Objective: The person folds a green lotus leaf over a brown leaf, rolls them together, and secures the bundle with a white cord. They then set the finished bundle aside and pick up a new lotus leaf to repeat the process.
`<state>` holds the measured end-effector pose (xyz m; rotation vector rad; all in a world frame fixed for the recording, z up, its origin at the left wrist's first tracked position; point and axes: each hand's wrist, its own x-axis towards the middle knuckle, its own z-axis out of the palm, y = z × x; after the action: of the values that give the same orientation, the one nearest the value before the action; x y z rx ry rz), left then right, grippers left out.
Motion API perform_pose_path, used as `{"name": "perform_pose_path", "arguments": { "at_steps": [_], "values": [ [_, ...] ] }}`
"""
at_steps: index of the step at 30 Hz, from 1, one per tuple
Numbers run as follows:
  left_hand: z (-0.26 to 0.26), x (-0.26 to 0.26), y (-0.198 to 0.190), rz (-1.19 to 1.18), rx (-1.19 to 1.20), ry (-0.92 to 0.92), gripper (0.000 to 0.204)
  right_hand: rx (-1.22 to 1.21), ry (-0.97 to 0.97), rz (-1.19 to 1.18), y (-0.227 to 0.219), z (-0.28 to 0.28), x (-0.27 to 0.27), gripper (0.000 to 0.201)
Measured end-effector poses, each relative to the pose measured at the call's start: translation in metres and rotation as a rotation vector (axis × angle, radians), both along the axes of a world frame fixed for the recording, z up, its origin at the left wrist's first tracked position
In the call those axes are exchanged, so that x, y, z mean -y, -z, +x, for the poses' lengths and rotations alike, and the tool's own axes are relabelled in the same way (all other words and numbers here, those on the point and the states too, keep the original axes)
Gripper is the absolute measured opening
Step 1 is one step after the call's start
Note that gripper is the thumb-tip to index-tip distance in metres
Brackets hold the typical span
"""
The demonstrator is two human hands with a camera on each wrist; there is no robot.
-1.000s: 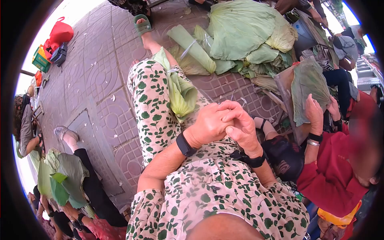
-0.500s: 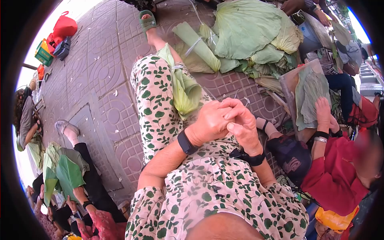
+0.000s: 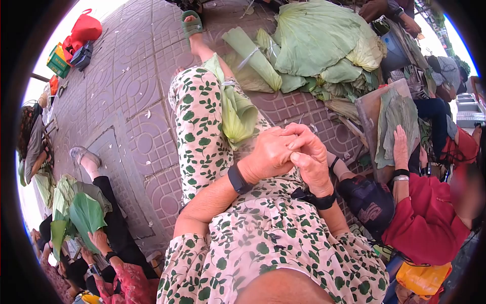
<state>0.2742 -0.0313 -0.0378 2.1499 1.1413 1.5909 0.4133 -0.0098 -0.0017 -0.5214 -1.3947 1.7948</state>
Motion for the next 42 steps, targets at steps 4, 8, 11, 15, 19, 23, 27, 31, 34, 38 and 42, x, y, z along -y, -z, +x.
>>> {"name": "perform_pose_path", "arguments": {
  "at_steps": [4, 8, 11, 15, 19, 23, 27, 31, 34, 38, 42],
  "values": [
    [0.003, 0.000, -0.001, -0.020, -0.001, -0.066, 0.042, 0.036, 0.024, -0.058, -0.003, -0.004, 0.001, 0.015],
    [0.007, -0.002, 0.008, -0.038, 0.073, -0.076, 0.028, 0.047, 0.043, 0.024, -0.006, -0.011, 0.000, 0.014],
    [0.008, -0.002, 0.007, -0.043, 0.127, -0.091, 0.018, 0.039, 0.025, 0.051, -0.006, -0.013, -0.001, 0.015],
    [0.001, -0.002, 0.002, 0.021, 0.110, -0.097, 0.027, 0.116, -0.012, 0.183, -0.009, -0.015, -0.004, 0.020],
    [-0.004, 0.000, -0.001, 0.032, 0.042, -0.080, 0.036, 0.124, -0.019, 0.211, -0.009, -0.016, -0.003, 0.021],
    [-0.003, -0.002, 0.001, 0.061, 0.064, -0.105, 0.037, 0.149, 0.012, 0.223, -0.008, -0.017, -0.002, 0.020],
    [-0.002, -0.003, -0.002, 0.084, 0.173, -0.118, 0.021, 0.120, -0.021, 0.254, -0.005, -0.019, -0.007, 0.020],
    [-0.007, -0.003, 0.002, 0.111, 0.122, -0.129, 0.021, 0.091, -0.037, 0.289, -0.006, -0.023, -0.009, 0.021],
    [-0.009, -0.004, 0.002, 0.118, 0.126, -0.126, 0.022, 0.096, -0.039, 0.298, -0.008, -0.025, -0.010, 0.021],
    [-0.013, -0.003, -0.003, 0.121, 0.117, -0.111, 0.023, 0.101, -0.037, 0.305, -0.008, -0.026, -0.009, 0.021],
    [-0.016, -0.005, -0.015, 0.098, 0.156, -0.060, 0.031, 0.130, 0.002, 0.219, -0.009, -0.026, -0.006, 0.019]
  ]
}}
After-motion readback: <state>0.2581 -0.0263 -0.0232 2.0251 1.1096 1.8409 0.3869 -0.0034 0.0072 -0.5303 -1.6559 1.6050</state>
